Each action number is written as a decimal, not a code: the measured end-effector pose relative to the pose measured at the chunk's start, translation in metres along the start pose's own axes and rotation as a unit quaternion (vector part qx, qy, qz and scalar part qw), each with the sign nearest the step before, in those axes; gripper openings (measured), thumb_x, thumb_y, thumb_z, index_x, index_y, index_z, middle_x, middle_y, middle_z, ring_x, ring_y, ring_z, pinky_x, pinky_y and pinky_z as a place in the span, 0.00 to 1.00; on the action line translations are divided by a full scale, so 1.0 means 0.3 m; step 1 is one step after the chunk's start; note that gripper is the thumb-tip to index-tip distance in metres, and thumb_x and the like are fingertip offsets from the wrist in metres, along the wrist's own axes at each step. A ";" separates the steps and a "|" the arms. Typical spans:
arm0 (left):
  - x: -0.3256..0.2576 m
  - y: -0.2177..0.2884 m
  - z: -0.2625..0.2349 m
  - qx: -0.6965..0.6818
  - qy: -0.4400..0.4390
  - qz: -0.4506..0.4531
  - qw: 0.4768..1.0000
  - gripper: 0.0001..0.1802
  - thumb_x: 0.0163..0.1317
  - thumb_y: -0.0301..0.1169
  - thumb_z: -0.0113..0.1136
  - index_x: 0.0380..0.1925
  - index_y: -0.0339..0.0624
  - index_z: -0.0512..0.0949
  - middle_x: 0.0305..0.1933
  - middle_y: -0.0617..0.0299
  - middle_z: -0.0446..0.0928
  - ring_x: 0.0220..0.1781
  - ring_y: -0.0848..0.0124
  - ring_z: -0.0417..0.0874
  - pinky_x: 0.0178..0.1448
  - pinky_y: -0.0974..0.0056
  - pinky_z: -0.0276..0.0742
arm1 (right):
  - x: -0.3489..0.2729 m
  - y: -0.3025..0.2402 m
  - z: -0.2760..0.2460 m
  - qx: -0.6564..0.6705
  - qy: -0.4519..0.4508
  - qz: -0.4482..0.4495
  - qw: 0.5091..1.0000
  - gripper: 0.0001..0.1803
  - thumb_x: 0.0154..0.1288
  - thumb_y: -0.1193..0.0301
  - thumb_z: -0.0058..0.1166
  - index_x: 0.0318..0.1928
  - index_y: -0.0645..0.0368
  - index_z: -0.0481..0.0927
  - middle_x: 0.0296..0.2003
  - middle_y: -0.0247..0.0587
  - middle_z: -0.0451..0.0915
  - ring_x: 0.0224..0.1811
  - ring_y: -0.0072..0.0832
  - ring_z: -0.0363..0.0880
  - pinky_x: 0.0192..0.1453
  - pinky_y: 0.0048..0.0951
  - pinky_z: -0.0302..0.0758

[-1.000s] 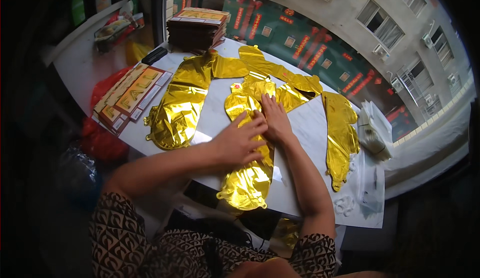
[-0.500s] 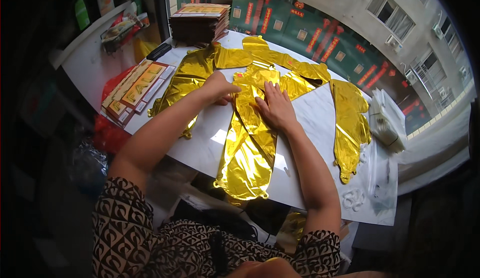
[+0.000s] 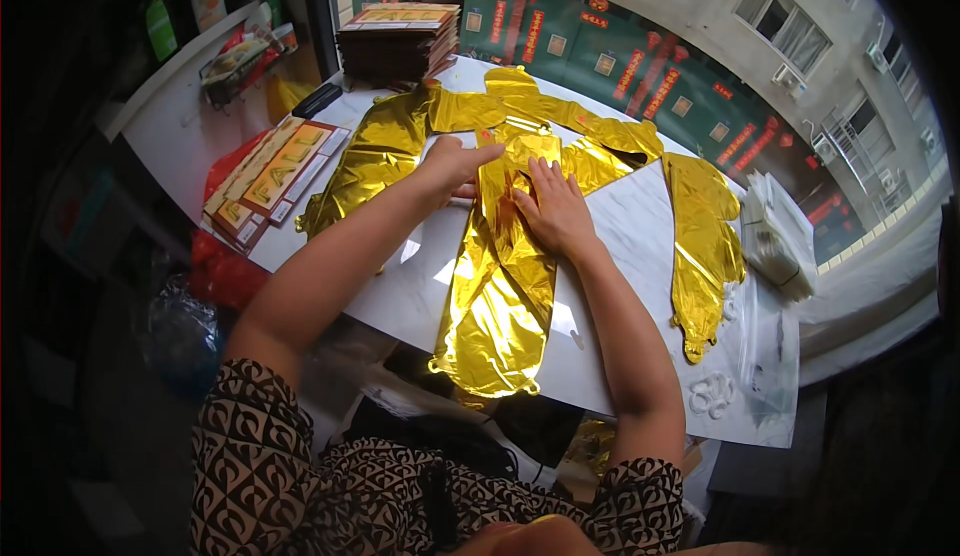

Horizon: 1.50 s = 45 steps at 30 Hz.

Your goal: The person folds a gold foil balloon by hand and places it into a plastic sleeve. They then pick up a larger gold foil balloon, fold it into a smaller shape, and press it flat on the table.

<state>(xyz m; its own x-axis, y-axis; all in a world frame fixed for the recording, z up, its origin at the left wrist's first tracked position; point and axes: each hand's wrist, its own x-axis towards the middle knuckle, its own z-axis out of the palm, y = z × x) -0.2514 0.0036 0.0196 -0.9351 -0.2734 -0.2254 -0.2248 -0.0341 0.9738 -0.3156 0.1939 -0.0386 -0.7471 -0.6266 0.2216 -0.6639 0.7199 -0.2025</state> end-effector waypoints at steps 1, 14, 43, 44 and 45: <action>-0.024 0.012 0.000 0.019 0.040 0.047 0.998 0.35 0.52 0.45 0.74 0.48 0.27 0.72 0.45 0.52 0.81 0.40 0.68 0.85 0.39 0.64 0.82 | 0.002 -0.005 -0.001 0.003 0.001 -0.002 1.000 0.39 0.75 0.46 0.36 0.74 0.59 0.54 0.74 0.50 0.56 0.78 0.43 0.49 0.80 0.43 0.44; 0.091 -0.022 -0.003 0.299 0.056 0.116 0.946 0.48 0.41 0.45 0.81 0.56 0.25 0.67 0.53 0.46 0.74 0.51 0.61 0.80 0.45 0.61 0.81 | 0.002 -0.004 -0.002 0.014 -0.001 -0.012 1.000 0.37 0.76 0.48 0.34 0.75 0.59 0.54 0.74 0.52 0.56 0.78 0.44 0.48 0.79 0.45 0.44; -0.003 -0.116 0.130 0.465 0.174 0.332 0.802 0.20 0.55 0.22 0.62 0.46 0.38 0.65 0.48 0.47 0.72 0.46 0.46 0.82 0.45 0.49 0.80 | -0.006 -0.011 -0.010 0.037 0.007 -0.010 0.999 0.37 0.75 0.49 0.38 0.75 0.58 0.53 0.74 0.54 0.56 0.78 0.46 0.49 0.79 0.45 0.44; 0.000 -0.116 0.126 0.465 0.172 0.332 0.802 0.20 0.55 0.22 0.62 0.46 0.38 0.65 0.48 0.47 0.72 0.46 0.46 0.82 0.45 0.49 0.80 | -0.006 -0.010 -0.009 0.029 0.006 -0.009 1.000 0.37 0.75 0.50 0.38 0.75 0.58 0.53 0.74 0.54 0.56 0.78 0.46 0.49 0.79 0.45 0.44; 0.003 -0.117 0.122 0.458 0.166 0.313 0.816 0.21 0.56 0.25 0.63 0.47 0.37 0.65 0.49 0.46 0.73 0.46 0.46 0.82 0.46 0.49 0.80 | -0.006 -0.009 -0.009 0.030 0.006 -0.007 1.000 0.37 0.75 0.50 0.38 0.75 0.58 0.53 0.74 0.54 0.56 0.78 0.46 0.49 0.79 0.45 0.44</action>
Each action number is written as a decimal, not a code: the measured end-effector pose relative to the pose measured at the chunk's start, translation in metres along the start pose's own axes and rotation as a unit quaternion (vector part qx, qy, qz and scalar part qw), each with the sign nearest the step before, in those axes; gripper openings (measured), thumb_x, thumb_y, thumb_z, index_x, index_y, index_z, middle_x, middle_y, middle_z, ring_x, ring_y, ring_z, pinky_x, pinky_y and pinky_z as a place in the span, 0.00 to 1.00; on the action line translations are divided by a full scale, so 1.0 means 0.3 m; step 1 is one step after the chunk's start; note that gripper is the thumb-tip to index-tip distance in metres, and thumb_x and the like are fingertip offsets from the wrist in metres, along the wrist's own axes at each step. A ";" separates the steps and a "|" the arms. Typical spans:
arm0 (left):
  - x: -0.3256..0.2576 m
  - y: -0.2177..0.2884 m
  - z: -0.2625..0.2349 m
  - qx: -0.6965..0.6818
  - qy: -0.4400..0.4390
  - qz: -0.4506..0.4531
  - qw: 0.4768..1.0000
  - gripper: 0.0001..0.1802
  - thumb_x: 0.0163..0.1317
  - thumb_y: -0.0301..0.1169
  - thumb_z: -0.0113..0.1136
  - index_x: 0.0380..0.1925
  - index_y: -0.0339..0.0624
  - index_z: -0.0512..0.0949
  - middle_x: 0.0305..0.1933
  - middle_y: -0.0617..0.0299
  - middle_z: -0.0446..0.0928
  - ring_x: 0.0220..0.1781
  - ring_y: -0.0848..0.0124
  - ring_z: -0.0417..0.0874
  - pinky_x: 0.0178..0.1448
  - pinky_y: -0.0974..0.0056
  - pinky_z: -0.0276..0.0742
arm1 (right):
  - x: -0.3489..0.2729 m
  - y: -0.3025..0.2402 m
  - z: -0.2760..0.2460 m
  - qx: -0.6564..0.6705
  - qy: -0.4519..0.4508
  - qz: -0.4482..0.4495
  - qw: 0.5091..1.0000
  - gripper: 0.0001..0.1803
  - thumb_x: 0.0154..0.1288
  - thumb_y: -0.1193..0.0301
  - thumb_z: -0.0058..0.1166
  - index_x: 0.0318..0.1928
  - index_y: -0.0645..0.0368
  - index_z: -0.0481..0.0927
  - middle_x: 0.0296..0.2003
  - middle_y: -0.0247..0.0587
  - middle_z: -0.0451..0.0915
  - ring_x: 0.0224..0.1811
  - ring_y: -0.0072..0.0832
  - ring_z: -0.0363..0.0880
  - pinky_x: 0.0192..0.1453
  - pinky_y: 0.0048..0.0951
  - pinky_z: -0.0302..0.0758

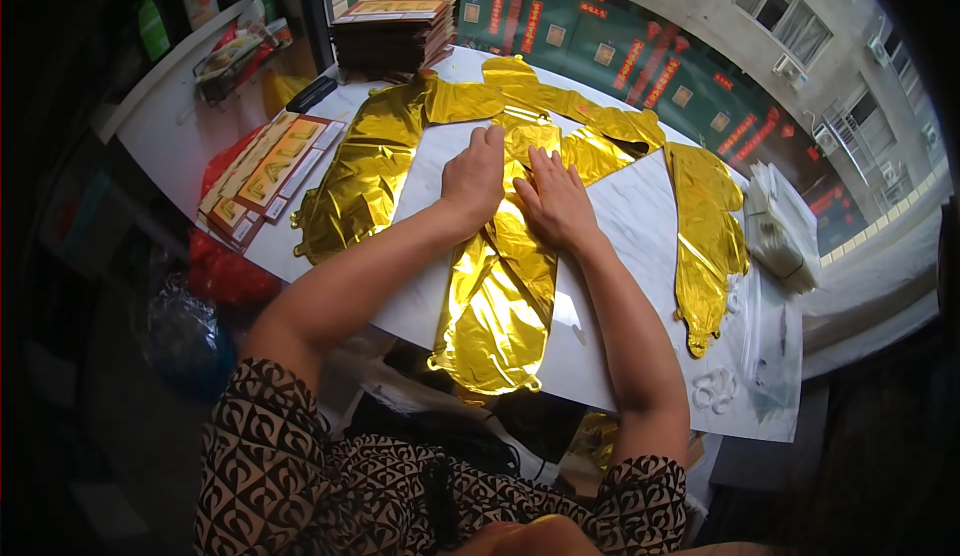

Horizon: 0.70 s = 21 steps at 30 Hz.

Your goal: The person folds a gold foil balloon by hand and places it into a plastic sleeve. They then pick up a larger gold foil balloon, fold it into a smaller shape, and press it flat on the table.

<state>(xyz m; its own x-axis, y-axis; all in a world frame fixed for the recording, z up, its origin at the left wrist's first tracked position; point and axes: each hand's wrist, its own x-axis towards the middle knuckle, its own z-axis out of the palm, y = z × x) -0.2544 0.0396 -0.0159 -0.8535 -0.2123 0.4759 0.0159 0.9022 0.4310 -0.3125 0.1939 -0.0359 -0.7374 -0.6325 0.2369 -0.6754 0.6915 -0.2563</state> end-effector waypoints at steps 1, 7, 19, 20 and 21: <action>0.001 -0.005 -0.002 -0.011 -0.013 -0.019 1.000 0.22 0.56 0.28 0.64 0.47 0.37 0.65 0.49 0.46 0.73 0.45 0.46 0.82 0.47 0.49 0.80 | -0.001 -0.001 0.000 -0.009 -0.001 -0.003 1.000 0.37 0.75 0.50 0.38 0.75 0.58 0.53 0.74 0.54 0.56 0.78 0.46 0.49 0.79 0.45 0.44; 0.067 -0.062 -0.075 -0.120 -0.200 -0.168 0.958 0.20 0.55 0.33 0.64 0.43 0.35 0.70 0.44 0.43 0.79 0.48 0.45 0.82 0.51 0.49 0.78 | 0.000 0.007 0.003 -0.004 -0.001 -0.008 1.000 0.38 0.75 0.48 0.35 0.75 0.59 0.53 0.74 0.53 0.56 0.78 0.46 0.49 0.79 0.46 0.44; -0.067 -0.028 -0.002 0.020 -0.049 0.156 0.986 0.13 0.56 0.29 0.61 0.42 0.43 0.76 0.38 0.54 0.76 0.42 0.52 0.81 0.41 0.52 0.79 | 0.010 0.003 0.002 0.042 0.003 0.007 0.999 0.38 0.76 0.49 0.31 0.76 0.59 0.48 0.74 0.52 0.57 0.78 0.46 0.51 0.79 0.46 0.45; -0.071 -0.028 0.000 0.012 -0.022 0.162 0.986 0.10 0.57 0.32 0.60 0.39 0.44 0.78 0.36 0.56 0.77 0.41 0.55 0.81 0.41 0.53 0.79 | 0.010 0.000 0.001 0.052 0.004 0.011 0.999 0.38 0.76 0.49 0.31 0.76 0.60 0.47 0.74 0.52 0.56 0.77 0.46 0.51 0.79 0.46 0.45; -0.076 -0.030 0.000 0.013 -0.021 0.161 0.987 0.10 0.57 0.32 0.60 0.39 0.44 0.78 0.36 0.56 0.77 0.41 0.55 0.81 0.41 0.53 0.79 | 0.011 -0.002 0.001 0.052 0.003 0.009 0.999 0.38 0.76 0.49 0.31 0.76 0.60 0.47 0.74 0.52 0.56 0.77 0.46 0.51 0.79 0.46 0.45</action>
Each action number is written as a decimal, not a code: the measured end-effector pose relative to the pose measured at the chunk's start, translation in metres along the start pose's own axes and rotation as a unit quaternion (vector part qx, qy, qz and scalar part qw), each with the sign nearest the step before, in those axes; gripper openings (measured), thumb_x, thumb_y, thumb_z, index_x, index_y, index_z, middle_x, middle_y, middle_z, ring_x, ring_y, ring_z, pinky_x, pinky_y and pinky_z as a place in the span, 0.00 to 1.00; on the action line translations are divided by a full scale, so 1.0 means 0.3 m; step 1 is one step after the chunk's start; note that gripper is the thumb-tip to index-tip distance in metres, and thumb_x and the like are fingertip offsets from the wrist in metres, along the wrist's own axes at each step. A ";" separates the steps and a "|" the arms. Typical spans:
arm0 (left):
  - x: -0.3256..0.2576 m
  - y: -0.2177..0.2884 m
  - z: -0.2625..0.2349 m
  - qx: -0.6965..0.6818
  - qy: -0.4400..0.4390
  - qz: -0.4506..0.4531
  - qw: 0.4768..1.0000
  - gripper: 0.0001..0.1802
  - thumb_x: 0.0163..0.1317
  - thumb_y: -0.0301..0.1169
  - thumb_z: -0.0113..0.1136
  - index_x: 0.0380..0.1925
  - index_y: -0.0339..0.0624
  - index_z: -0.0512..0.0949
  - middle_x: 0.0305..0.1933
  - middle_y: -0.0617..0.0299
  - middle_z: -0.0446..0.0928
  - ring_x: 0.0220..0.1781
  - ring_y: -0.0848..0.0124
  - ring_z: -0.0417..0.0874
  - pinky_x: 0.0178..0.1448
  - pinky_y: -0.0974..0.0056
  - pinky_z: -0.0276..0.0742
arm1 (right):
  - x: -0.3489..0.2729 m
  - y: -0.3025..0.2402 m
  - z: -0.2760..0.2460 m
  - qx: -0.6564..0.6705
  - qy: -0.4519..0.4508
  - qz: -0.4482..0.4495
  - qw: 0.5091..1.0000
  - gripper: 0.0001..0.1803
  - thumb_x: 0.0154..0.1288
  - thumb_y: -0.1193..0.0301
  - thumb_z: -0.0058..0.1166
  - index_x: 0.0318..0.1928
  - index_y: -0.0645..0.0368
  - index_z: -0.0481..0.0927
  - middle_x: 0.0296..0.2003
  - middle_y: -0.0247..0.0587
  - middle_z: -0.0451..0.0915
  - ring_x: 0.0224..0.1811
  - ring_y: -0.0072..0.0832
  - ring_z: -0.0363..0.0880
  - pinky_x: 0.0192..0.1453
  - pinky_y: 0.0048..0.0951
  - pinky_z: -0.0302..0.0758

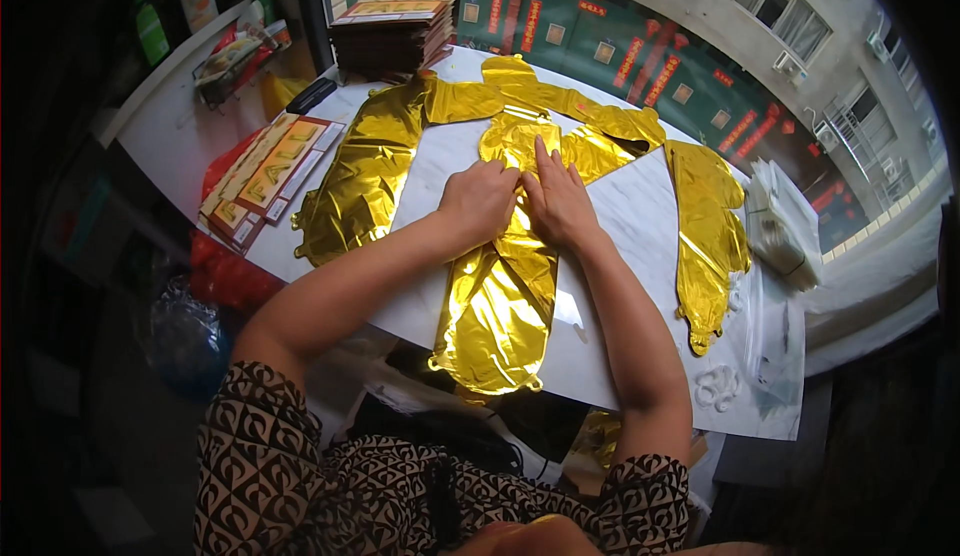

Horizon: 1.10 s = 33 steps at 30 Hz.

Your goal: The person folds a gold foil balloon by hand and places it into a plastic sleeve. They then pick up a larger gold foil balloon, fold it into a smaller shape, and press it flat on the table.

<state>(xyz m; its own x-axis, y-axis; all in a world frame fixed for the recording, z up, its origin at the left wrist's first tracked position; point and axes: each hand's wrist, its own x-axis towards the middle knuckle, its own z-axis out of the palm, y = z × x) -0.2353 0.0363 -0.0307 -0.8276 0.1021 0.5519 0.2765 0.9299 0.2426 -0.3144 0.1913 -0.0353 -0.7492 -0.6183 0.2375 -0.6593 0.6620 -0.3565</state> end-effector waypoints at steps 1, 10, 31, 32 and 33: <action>0.000 0.012 -0.012 -0.009 -0.030 -0.016 0.999 0.09 0.58 0.33 0.59 0.38 0.44 0.78 0.36 0.56 0.78 0.41 0.55 0.81 0.42 0.52 0.79 | -0.003 0.005 0.003 0.003 0.009 -0.004 1.000 0.37 0.77 0.49 0.30 0.76 0.58 0.46 0.74 0.52 0.56 0.78 0.46 0.50 0.79 0.46 0.45; 0.003 0.000 -0.068 -0.102 -0.120 -0.034 0.987 0.13 0.61 0.35 0.55 0.42 0.45 0.83 0.48 0.55 0.82 0.50 0.56 0.81 0.53 0.55 0.78 | -0.015 0.012 0.000 -0.072 -0.005 -0.039 0.997 0.30 0.78 0.53 0.26 0.74 0.50 0.59 0.73 0.54 0.57 0.77 0.48 0.51 0.79 0.49 0.45; -0.099 -0.058 -0.093 0.008 -0.093 0.133 0.987 0.15 0.61 0.41 0.62 0.42 0.43 0.83 0.55 0.58 0.79 0.58 0.62 0.78 0.71 0.48 0.61 | -0.008 0.018 0.015 -0.092 0.004 -0.035 0.995 0.27 0.76 0.59 0.34 0.72 0.49 0.62 0.73 0.51 0.57 0.77 0.48 0.51 0.78 0.50 0.47; -0.092 -0.061 -0.097 0.000 -0.142 0.112 0.983 0.14 0.62 0.39 0.61 0.42 0.43 0.83 0.55 0.59 0.80 0.60 0.63 0.77 0.72 0.47 0.61 | -0.008 0.019 0.016 -0.089 0.007 -0.034 0.995 0.27 0.76 0.59 0.34 0.72 0.48 0.63 0.73 0.51 0.58 0.77 0.47 0.52 0.78 0.50 0.47; -0.091 -0.063 -0.098 0.000 -0.141 0.111 0.984 0.14 0.62 0.39 0.61 0.42 0.43 0.83 0.55 0.59 0.80 0.60 0.63 0.77 0.72 0.47 0.61 | -0.008 0.022 0.019 -0.089 0.007 -0.035 0.995 0.27 0.76 0.59 0.34 0.72 0.48 0.63 0.73 0.51 0.58 0.77 0.47 0.52 0.78 0.50 0.47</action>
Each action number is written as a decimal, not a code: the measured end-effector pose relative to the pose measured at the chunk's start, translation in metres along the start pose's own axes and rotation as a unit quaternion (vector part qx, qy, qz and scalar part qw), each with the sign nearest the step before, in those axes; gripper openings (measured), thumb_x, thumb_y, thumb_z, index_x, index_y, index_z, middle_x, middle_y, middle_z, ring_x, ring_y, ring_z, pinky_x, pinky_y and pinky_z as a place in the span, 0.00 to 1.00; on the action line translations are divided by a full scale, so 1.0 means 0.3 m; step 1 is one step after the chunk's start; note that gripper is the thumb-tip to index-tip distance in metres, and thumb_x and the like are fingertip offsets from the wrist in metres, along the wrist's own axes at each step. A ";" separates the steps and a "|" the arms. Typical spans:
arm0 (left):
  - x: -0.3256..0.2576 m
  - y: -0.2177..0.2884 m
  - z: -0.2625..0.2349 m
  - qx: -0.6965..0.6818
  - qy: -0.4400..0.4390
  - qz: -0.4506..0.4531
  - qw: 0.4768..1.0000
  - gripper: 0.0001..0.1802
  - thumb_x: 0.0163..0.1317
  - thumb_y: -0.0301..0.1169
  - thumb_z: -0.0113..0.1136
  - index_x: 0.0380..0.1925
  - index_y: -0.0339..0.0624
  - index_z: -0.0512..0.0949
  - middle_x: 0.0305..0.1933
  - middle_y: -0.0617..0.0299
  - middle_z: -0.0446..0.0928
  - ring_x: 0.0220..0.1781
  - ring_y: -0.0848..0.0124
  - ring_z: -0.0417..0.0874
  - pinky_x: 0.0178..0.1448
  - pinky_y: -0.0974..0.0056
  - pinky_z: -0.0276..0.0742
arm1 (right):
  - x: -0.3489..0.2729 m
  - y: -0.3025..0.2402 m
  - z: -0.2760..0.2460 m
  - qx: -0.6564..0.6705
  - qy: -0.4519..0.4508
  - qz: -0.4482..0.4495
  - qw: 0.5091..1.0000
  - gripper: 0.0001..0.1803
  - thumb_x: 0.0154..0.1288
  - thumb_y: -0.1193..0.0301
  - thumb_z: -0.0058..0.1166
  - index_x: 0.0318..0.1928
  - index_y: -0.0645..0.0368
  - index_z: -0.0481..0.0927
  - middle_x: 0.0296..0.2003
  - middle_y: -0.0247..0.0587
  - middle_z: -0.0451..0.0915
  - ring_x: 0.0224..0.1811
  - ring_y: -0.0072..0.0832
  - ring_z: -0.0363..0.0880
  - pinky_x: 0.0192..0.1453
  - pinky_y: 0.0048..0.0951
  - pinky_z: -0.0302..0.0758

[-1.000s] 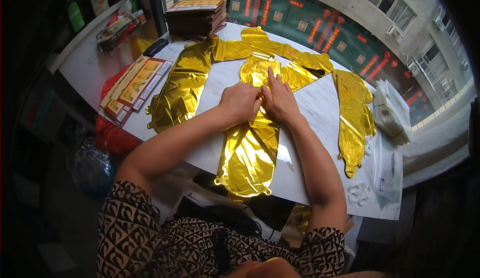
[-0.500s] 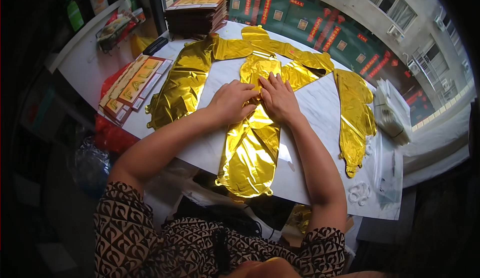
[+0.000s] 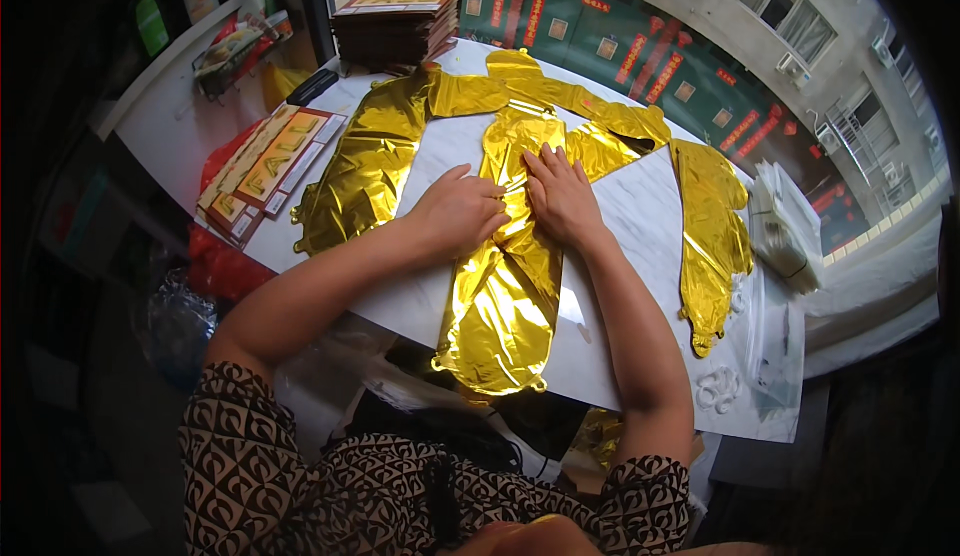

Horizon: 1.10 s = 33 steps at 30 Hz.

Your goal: The person folds a gold foil balloon by hand and places it into a plastic sleeve. They then pick up a larger gold foil balloon, fold it into a smaller shape, and press it flat on the table.

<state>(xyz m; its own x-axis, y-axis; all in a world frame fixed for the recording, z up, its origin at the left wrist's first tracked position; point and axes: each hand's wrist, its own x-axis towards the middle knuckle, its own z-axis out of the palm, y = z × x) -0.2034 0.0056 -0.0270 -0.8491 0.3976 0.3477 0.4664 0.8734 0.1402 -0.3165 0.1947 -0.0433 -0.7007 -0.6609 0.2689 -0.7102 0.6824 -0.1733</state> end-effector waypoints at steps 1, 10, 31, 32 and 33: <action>-0.002 -0.006 0.002 0.004 -0.004 0.004 1.000 0.13 0.62 0.39 0.61 0.41 0.44 0.83 0.54 0.61 0.80 0.60 0.66 0.77 0.72 0.47 0.60 | 0.001 0.000 0.003 0.003 0.001 -0.001 1.000 0.27 0.76 0.59 0.34 0.72 0.48 0.63 0.73 0.51 0.58 0.77 0.48 0.52 0.78 0.50 0.47; 0.133 -0.136 -0.009 -0.131 0.140 -0.191 0.963 0.15 0.57 0.37 0.64 0.35 0.34 0.83 0.36 0.49 0.84 0.39 0.53 0.85 0.44 0.58 0.79 | 0.008 0.011 0.002 -0.004 0.010 -0.015 1.000 0.27 0.76 0.59 0.35 0.71 0.49 0.64 0.73 0.52 0.58 0.76 0.49 0.53 0.78 0.50 0.48; 0.395 -0.250 0.019 -0.448 0.047 -0.498 0.741 0.10 0.58 0.27 0.52 0.24 0.34 0.81 0.24 0.54 0.78 0.17 0.68 0.72 0.19 0.62 0.63 | -0.003 0.006 0.006 0.016 0.012 -0.005 1.000 0.28 0.75 0.59 0.37 0.72 0.50 0.61 0.72 0.51 0.59 0.76 0.48 0.53 0.78 0.50 0.48; 0.390 -0.269 0.039 -0.447 0.060 -0.454 0.768 0.09 0.57 0.28 0.54 0.25 0.36 0.81 0.25 0.55 0.79 0.20 0.69 0.74 0.22 0.61 0.65 | -0.001 0.002 0.005 0.017 0.015 -0.009 1.000 0.29 0.75 0.59 0.36 0.73 0.50 0.60 0.73 0.51 0.59 0.77 0.48 0.53 0.78 0.50 0.48; 0.384 -0.284 0.047 -0.446 0.060 -0.455 0.768 0.09 0.57 0.28 0.54 0.25 0.36 0.81 0.25 0.55 0.79 0.20 0.69 0.74 0.22 0.61 0.65 | -0.001 -0.003 0.004 0.019 0.017 -0.015 1.000 0.29 0.75 0.59 0.36 0.73 0.50 0.58 0.73 0.51 0.58 0.77 0.48 0.52 0.78 0.50 0.47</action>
<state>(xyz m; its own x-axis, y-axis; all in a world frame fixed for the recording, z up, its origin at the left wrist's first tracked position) -0.3447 -0.0191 -0.0120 -0.9205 -0.3386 -0.1950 -0.2768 0.2128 0.9371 -0.3159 0.1939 -0.0443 -0.6774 -0.6691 0.3059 -0.7329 0.6499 -0.2013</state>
